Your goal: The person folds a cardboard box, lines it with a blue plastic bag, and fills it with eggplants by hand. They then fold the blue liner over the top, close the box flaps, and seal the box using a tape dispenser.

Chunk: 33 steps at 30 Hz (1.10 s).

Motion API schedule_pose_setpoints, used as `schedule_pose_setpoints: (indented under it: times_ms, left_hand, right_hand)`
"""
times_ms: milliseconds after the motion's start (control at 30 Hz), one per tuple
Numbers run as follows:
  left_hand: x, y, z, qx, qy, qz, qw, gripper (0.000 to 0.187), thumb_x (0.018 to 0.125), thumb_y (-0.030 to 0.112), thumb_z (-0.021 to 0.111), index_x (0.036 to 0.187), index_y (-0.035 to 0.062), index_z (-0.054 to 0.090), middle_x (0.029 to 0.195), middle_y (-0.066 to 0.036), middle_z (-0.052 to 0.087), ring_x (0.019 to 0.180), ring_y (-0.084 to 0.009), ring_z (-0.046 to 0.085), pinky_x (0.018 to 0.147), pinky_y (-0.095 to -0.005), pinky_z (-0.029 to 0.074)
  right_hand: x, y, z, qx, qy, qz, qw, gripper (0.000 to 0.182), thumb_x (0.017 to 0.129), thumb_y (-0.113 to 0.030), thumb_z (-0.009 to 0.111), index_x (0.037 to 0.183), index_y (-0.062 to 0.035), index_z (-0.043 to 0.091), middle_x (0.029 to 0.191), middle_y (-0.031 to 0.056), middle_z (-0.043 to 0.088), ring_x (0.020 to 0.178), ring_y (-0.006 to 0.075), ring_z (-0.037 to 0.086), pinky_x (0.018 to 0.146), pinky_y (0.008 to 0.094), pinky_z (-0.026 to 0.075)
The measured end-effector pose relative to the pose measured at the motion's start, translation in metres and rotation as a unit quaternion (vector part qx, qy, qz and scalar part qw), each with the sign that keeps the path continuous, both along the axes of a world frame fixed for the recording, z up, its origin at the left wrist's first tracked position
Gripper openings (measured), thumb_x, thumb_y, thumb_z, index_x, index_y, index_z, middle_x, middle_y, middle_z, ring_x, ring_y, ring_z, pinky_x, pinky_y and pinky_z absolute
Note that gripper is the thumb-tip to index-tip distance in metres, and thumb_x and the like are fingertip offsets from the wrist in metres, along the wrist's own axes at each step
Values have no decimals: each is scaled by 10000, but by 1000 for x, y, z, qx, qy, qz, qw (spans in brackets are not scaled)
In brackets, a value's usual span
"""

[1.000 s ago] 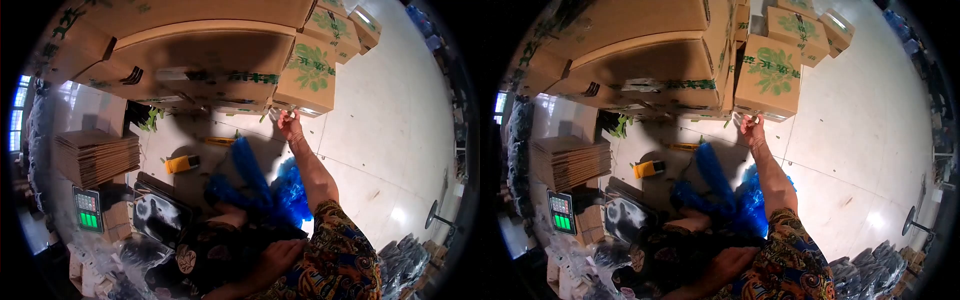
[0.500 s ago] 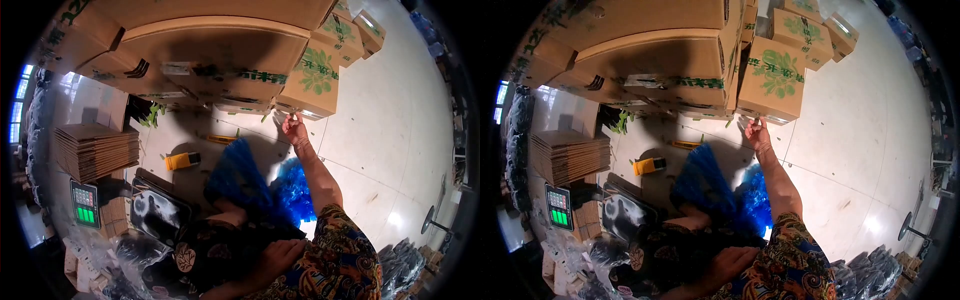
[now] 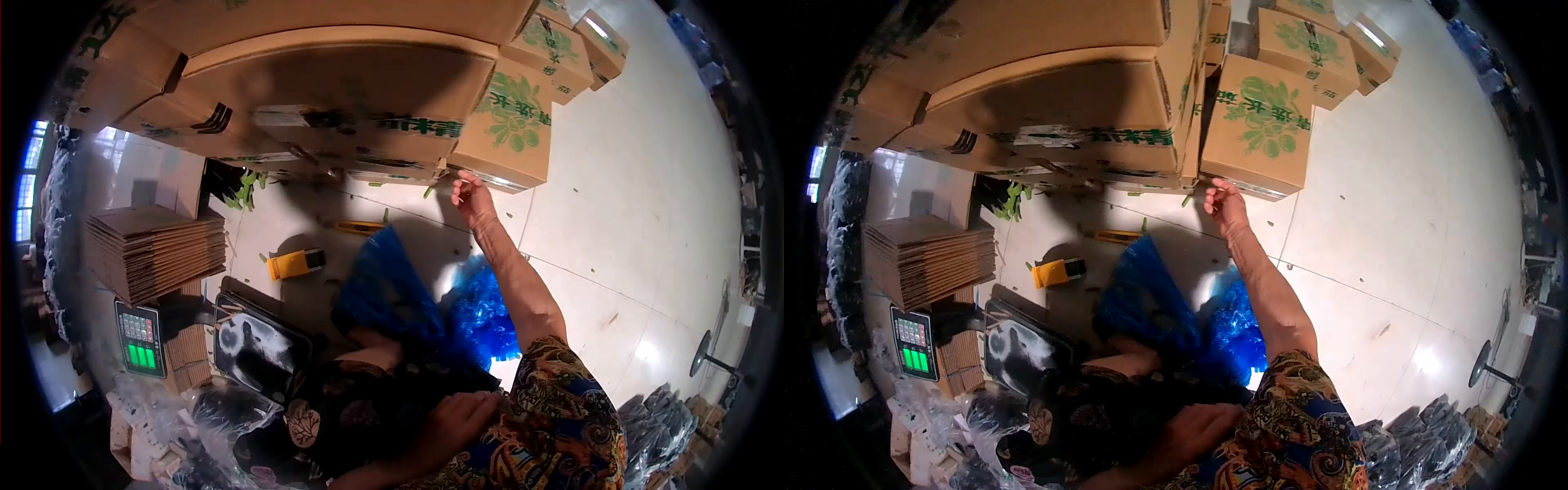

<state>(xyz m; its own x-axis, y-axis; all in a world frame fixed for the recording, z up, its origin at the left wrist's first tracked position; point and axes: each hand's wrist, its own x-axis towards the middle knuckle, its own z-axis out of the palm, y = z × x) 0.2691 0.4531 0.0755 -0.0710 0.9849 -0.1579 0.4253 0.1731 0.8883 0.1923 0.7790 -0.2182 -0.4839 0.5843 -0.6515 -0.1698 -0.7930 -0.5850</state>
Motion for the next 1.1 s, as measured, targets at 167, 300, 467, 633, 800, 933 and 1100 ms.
schedule_pose_setpoints:
  times_ms: [167, 300, 467, 633, 800, 933, 1100]
  left_hand:
    - [1, 0, -1, 9, 9, 7, 1000, 462, 840, 93, 598, 1282, 11, 488, 1133, -163, 579, 999, -307, 591, 832, -395, 473]
    - [3, -3, -2, -2, 13, -4, 1000, 466, 839, 96, 599, 1283, 9, 486, 1129, -159, 581, 1004, -301, 591, 839, -394, 472]
    - [1, -1, 0, -25, 18, -27, 999, 474, 833, 90, 598, 1288, 18, 486, 1125, -149, 581, 1017, -293, 588, 848, -387, 471]
    - [3, 1, -2, -12, 33, -16, 999, 465, 828, 81, 597, 1279, 26, 500, 1113, -140, 586, 1013, -287, 591, 836, -377, 472]
    - [5, 2, -4, -14, 25, -9, 1000, 454, 835, 79, 605, 1277, 31, 512, 1122, -142, 584, 1011, -275, 594, 828, -373, 475]
    - [6, 2, -6, -18, 26, -23, 999, 441, 850, 88, 616, 1277, 35, 519, 1130, -135, 584, 1004, -265, 598, 810, -370, 479]
    - [10, 1, -5, -37, 13, -23, 999, 521, 825, 95, 669, 1321, 60, 513, 1191, -132, 587, 1043, -285, 601, 846, -393, 498]
  right_hand:
    - [7, 4, -9, -76, 33, -116, 990, 210, 931, -106, 453, 1118, -173, 519, 901, 65, 622, 653, 148, 565, 580, 305, 506]
    - [21, -3, -28, -112, 84, -166, 976, 214, 921, -103, 502, 1114, -194, 510, 927, 58, 652, 649, 150, 585, 589, 327, 509]
    - [22, -4, -34, -120, 136, -185, 966, 185, 921, -138, 554, 1087, -218, 533, 904, 56, 679, 631, 159, 600, 581, 336, 509]
    - [23, 1, -46, -132, 153, -187, 961, 184, 903, -119, 566, 1051, -215, 515, 901, 61, 675, 644, 166, 600, 584, 330, 508]
    - [25, 5, -47, -138, 182, -189, 955, 199, 882, -58, 535, 1023, -198, 518, 911, 80, 676, 640, 167, 595, 582, 325, 499]
    - [27, 12, -59, -147, 209, -170, 952, 273, 868, -15, 504, 1072, -197, 502, 918, 97, 675, 648, 167, 601, 567, 323, 501]
    - [28, 3, -51, -65, 92, -90, 990, 465, 860, -3, 533, 1243, -247, 431, 939, 81, 654, 638, 160, 586, 552, 288, 486]
